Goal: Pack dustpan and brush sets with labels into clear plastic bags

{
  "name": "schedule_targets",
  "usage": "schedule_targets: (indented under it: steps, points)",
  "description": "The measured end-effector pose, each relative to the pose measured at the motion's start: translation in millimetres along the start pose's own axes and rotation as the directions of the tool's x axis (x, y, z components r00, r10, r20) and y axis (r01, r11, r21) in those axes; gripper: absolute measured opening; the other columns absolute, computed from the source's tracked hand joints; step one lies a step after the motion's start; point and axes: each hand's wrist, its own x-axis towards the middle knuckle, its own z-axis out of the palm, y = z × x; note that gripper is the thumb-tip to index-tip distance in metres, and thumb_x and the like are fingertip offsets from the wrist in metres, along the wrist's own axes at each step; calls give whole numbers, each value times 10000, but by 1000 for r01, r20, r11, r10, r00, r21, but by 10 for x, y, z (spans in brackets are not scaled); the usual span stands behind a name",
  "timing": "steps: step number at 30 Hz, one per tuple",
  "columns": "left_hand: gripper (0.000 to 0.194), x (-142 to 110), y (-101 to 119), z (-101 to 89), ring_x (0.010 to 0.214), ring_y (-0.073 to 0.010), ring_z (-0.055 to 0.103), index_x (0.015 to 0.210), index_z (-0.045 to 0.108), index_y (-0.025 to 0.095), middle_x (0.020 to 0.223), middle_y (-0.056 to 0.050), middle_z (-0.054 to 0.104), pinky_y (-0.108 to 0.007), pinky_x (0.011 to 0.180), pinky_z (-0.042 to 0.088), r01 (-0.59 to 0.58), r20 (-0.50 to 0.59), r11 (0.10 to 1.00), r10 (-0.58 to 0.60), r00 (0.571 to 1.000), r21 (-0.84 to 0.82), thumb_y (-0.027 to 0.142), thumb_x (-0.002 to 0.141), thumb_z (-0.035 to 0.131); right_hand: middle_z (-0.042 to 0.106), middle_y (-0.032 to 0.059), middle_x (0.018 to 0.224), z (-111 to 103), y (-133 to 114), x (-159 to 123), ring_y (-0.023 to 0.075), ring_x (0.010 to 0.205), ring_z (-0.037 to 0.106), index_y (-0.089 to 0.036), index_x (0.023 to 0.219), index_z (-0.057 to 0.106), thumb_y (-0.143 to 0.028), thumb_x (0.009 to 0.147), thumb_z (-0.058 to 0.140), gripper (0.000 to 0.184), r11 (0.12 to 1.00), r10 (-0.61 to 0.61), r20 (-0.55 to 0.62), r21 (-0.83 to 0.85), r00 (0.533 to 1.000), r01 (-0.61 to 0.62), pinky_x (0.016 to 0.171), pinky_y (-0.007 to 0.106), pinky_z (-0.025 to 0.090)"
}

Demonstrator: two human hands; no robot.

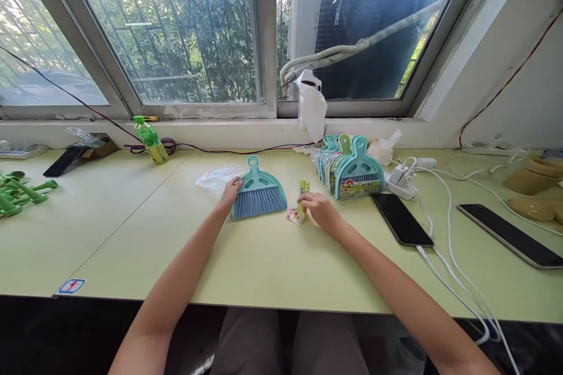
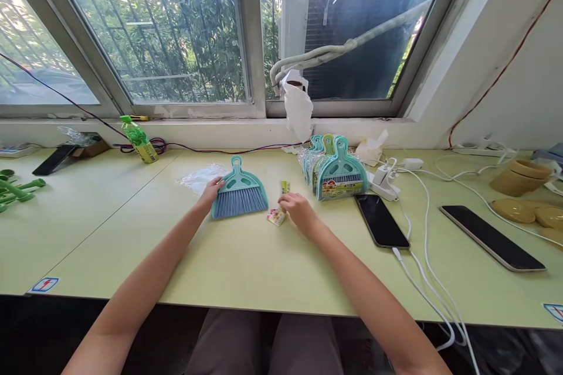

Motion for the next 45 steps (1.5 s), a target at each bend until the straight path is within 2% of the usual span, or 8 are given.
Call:
schedule_targets:
  steps: [9, 15, 20, 26, 32, 37, 42, 45]
  points:
    - [137, 57, -57, -103, 727, -173, 561, 682, 635, 175, 694, -2, 610, -268, 705, 429, 47, -26, 999, -47, 999, 16, 301, 632, 653, 685, 68, 1128, -101, 58, -39, 212, 1048, 625, -208, 852, 637, 28, 833, 387, 345, 990, 85, 72, -114, 994, -77, 1057, 464, 273]
    - [136, 15, -91, -40, 707, -151, 537, 717, 644, 172, 703, -1, 601, -245, 672, 420, -74, -35, 997, 74, 997, 22, 290, 692, 581, 296, 156, 1521, 78, -288, -27, 318, 1377, 321, -181, 1399, 363, -314, 947, 421, 474, 984, 161, 74, -90, 984, -154, 1061, 520, 289]
    - [158, -27, -79, 19, 728, -166, 559, 771, 642, 173, 732, -14, 623, -253, 663, 433, -81, -77, 996, 83, 994, 27, 311, 706, 598, 424, 118, 1447, 192, -67, -110, 264, 1355, 369, -201, 1309, 450, -230, 959, 300, 382, 983, 167, 280, 27, 945, -182, 1050, 493, 332]
    - [179, -65, -77, 48, 696, -168, 571, 807, 651, 177, 721, -20, 626, -266, 657, 426, -174, -74, 981, 180, 981, 83, 329, 754, 571, 489, 117, 1370, 127, 246, -192, 201, 1269, 460, -185, 1194, 496, -153, 923, 304, 333, 976, 207, 196, 34, 959, -217, 1006, 404, 384]
    - [254, -248, 26, 124, 631, -148, 550, 926, 655, 173, 690, -11, 608, -249, 597, 400, -249, -115, 942, 279, 953, 224, 349, 835, 497, 481, 95, 1401, 92, 145, -146, 225, 1249, 474, -206, 1268, 478, -267, 949, 391, 336, 982, 186, 143, -44, 972, -181, 969, 391, 380]
    - [314, -679, 246, 258, 755, -157, 612, 1126, 608, 191, 872, -43, 675, -256, 679, 449, -551, -7, 637, 657, 754, 539, 321, 914, 415, 661, 58, 1155, -160, -149, 20, 192, 1038, 595, -217, 1117, 603, -106, 912, 383, 320, 958, 244, -221, -93, 944, -270, 946, 352, 322]
    - [333, -1099, 277, 494, 914, -173, 652, 1218, 559, 217, 1074, -76, 681, -265, 738, 486, -877, 527, 11, 796, 298, 480, 248, 909, 438, 648, 7, 676, -228, -450, 69, 144, 642, 577, -200, 761, 639, -261, 888, 510, 192, 919, 372, -399, 28, 838, -394, 670, 275, 335]
    - [415, -1227, 258, 612, 858, -174, 661, 1330, 467, 204, 1111, -87, 673, -272, 692, 487, -855, 575, -135, 790, 212, 501, 212, 917, 425, 584, 6, 612, -126, -502, 51, 149, 608, 535, -198, 658, 575, -282, 867, 511, 235, 893, 428, -423, 58, 799, -447, 628, 269, 323]
